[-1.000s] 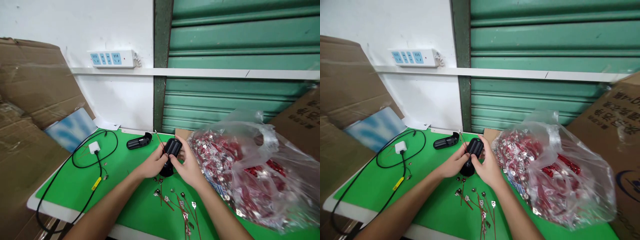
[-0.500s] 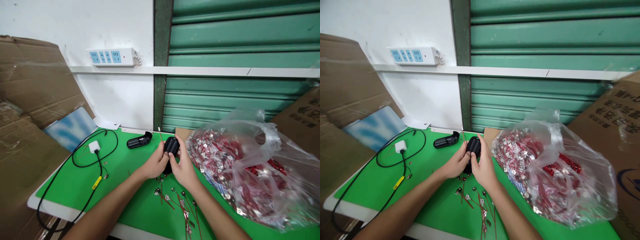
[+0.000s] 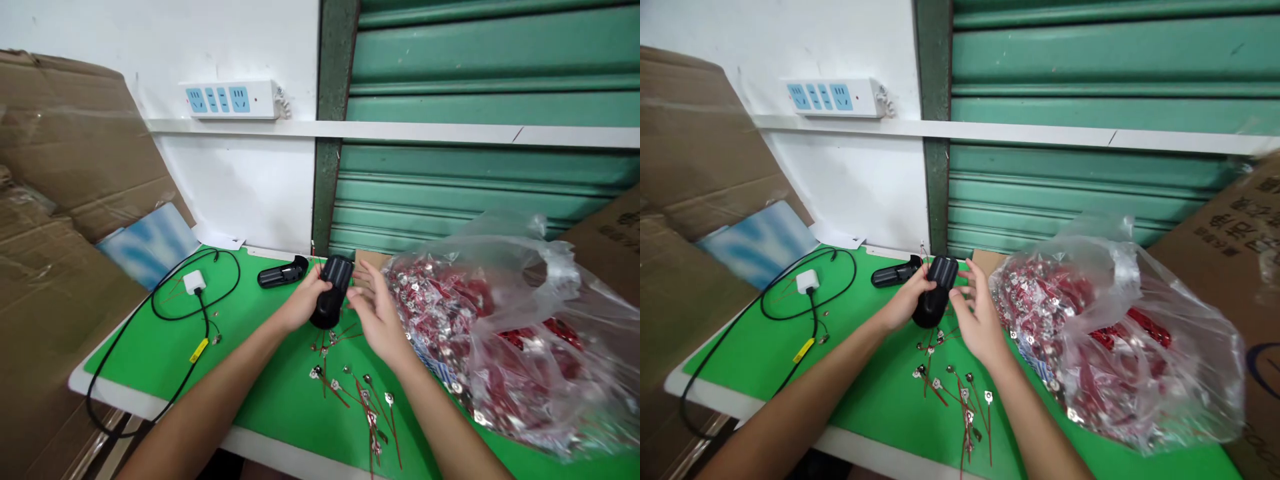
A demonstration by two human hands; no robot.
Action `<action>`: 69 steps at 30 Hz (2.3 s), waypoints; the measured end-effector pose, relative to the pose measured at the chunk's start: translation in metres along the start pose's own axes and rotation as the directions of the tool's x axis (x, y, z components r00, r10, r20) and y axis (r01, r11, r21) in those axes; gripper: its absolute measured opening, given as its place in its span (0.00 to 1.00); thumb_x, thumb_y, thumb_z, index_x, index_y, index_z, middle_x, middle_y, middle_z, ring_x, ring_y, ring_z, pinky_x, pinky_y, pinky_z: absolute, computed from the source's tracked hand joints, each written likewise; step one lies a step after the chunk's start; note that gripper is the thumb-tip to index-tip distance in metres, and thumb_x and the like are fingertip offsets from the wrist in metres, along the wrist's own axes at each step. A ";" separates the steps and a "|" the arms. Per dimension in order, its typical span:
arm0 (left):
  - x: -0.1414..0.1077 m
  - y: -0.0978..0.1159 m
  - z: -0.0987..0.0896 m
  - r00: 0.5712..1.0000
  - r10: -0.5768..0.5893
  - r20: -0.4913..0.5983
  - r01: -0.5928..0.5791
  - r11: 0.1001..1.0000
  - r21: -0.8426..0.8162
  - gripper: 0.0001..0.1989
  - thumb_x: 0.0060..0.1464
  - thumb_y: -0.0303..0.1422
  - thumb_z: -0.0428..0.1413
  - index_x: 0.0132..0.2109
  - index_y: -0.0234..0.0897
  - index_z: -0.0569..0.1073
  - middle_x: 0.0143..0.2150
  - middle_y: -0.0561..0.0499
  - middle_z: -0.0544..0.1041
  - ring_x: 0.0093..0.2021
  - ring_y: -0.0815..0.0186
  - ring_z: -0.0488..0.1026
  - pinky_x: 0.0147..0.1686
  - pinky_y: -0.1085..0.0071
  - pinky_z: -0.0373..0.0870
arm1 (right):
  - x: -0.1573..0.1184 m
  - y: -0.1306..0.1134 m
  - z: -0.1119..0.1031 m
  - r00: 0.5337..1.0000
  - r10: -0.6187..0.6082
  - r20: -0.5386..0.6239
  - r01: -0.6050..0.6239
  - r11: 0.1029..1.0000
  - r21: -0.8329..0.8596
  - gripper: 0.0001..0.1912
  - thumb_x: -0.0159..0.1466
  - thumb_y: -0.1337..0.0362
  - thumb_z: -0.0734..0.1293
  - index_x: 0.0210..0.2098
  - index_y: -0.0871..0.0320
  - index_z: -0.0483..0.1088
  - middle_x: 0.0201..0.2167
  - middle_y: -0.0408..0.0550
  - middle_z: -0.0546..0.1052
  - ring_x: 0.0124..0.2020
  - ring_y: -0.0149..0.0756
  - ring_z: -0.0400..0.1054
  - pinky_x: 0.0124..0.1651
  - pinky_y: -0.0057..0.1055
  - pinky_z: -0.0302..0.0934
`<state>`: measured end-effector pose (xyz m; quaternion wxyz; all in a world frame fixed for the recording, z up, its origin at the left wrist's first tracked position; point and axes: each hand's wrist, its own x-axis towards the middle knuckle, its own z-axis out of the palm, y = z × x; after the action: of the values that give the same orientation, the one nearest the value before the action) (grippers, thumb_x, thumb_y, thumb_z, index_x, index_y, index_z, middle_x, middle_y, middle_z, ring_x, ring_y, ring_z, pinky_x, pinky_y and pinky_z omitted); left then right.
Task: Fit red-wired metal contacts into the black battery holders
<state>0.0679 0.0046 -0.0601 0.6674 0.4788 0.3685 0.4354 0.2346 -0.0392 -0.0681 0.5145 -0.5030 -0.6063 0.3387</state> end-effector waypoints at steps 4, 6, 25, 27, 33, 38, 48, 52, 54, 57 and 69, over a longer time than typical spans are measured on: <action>0.006 0.008 -0.012 0.993 0.016 -0.118 -0.029 0.994 -0.110 0.20 0.48 0.34 0.57 0.50 0.42 0.64 0.39 0.52 0.79 0.42 0.61 0.78 0.49 0.63 0.74 | 0.006 -0.003 -0.020 0.978 0.042 0.206 0.012 0.967 -0.253 0.08 0.68 0.61 0.65 0.42 0.54 0.75 0.34 0.46 0.78 0.33 0.36 0.72 0.36 0.33 0.66; 0.009 0.008 -0.018 0.984 0.065 -0.163 -0.082 0.992 -0.098 0.20 0.49 0.33 0.59 0.50 0.40 0.65 0.42 0.51 0.79 0.46 0.63 0.77 0.53 0.66 0.73 | 0.004 -0.007 -0.022 0.919 0.095 0.383 0.063 0.923 -0.380 0.04 0.65 0.66 0.67 0.34 0.55 0.75 0.28 0.42 0.75 0.29 0.33 0.68 0.34 0.31 0.61; 0.025 -0.013 -0.030 0.935 0.105 -0.339 -0.115 0.993 -0.010 0.17 0.57 0.31 0.59 0.52 0.39 0.65 0.45 0.51 0.76 0.47 0.67 0.73 0.58 0.68 0.70 | -0.021 -0.022 0.003 0.767 0.082 0.637 0.318 0.813 -0.487 0.09 0.70 0.71 0.61 0.33 0.54 0.66 0.37 0.46 0.75 0.41 0.40 0.69 0.49 0.40 0.63; 0.023 -0.010 -0.029 0.940 0.089 -0.328 -0.100 0.995 -0.018 0.17 0.57 0.30 0.57 0.53 0.39 0.65 0.44 0.52 0.76 0.45 0.68 0.73 0.57 0.68 0.70 | -0.015 -0.024 -0.003 0.812 0.036 0.582 0.246 0.884 -0.398 0.09 0.72 0.66 0.60 0.35 0.54 0.65 0.37 0.46 0.74 0.39 0.39 0.68 0.45 0.37 0.63; 0.012 0.000 -0.018 0.977 0.013 -0.213 -0.033 0.995 -0.090 0.17 0.52 0.32 0.60 0.48 0.39 0.67 0.41 0.51 0.78 0.40 0.66 0.76 0.51 0.66 0.74 | 0.010 -0.009 -0.025 0.982 0.030 0.186 -0.019 0.998 -0.061 0.10 0.69 0.53 0.64 0.37 0.53 0.67 0.30 0.44 0.73 0.31 0.36 0.68 0.34 0.32 0.63; 0.009 0.004 -0.013 0.975 0.011 -0.224 -0.036 0.993 -0.108 0.17 0.49 0.32 0.60 0.47 0.40 0.68 0.39 0.52 0.80 0.41 0.65 0.78 0.49 0.67 0.75 | 0.008 0.001 -0.024 0.979 -0.061 0.193 0.123 0.938 -0.325 0.04 0.66 0.62 0.66 0.40 0.54 0.71 0.33 0.46 0.77 0.35 0.40 0.72 0.39 0.37 0.65; 0.011 0.010 -0.017 0.950 0.050 -0.307 -0.087 0.990 -0.110 0.17 0.48 0.33 0.57 0.47 0.41 0.65 0.37 0.53 0.80 0.40 0.64 0.79 0.45 0.68 0.75 | -0.022 -0.010 0.016 0.823 -0.100 0.559 0.460 0.697 -0.551 0.08 0.66 0.74 0.66 0.39 0.56 0.74 0.42 0.51 0.73 0.47 0.46 0.66 0.50 0.44 0.65; 0.011 0.010 -0.014 0.955 0.032 -0.295 -0.072 0.989 -0.128 0.17 0.48 0.32 0.57 0.47 0.41 0.66 0.37 0.53 0.81 0.40 0.64 0.80 0.47 0.67 0.76 | -0.024 -0.008 0.023 0.818 -0.058 0.573 0.491 0.590 -0.641 0.08 0.68 0.74 0.62 0.37 0.56 0.70 0.44 0.53 0.73 0.46 0.47 0.65 0.47 0.44 0.61; 0.009 0.011 -0.014 0.957 0.023 -0.289 -0.065 0.989 -0.135 0.17 0.48 0.32 0.57 0.46 0.41 0.66 0.37 0.52 0.81 0.39 0.64 0.80 0.46 0.67 0.76 | -0.023 -0.009 0.022 0.820 -0.074 0.568 0.492 0.599 -0.632 0.08 0.69 0.73 0.61 0.37 0.56 0.69 0.45 0.52 0.74 0.47 0.47 0.65 0.47 0.43 0.60; 0.005 0.018 -0.017 0.966 -0.003 -0.260 -0.038 0.988 -0.152 0.19 0.46 0.33 0.57 0.47 0.40 0.67 0.36 0.51 0.82 0.36 0.63 0.80 0.40 0.67 0.77 | -0.017 -0.011 0.011 0.854 -0.122 0.506 0.448 0.667 -0.595 0.08 0.71 0.72 0.60 0.38 0.54 0.67 0.42 0.49 0.75 0.46 0.44 0.67 0.47 0.39 0.59; -0.008 0.027 -0.025 0.928 -0.255 0.271 0.244 0.967 0.073 0.20 0.39 0.32 0.57 0.43 0.34 0.76 0.28 0.48 0.84 0.24 0.66 0.77 0.26 0.73 0.72 | 0.006 0.003 -0.027 0.957 -0.250 0.150 0.284 0.683 -0.673 0.06 0.70 0.67 0.58 0.37 0.53 0.64 0.30 0.47 0.76 0.29 0.40 0.68 0.38 0.36 0.55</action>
<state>0.0359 0.0098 -0.0401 0.7532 0.4971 0.3370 0.2685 0.2617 -0.0354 -0.0621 0.3206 -0.5559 -0.7666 0.0226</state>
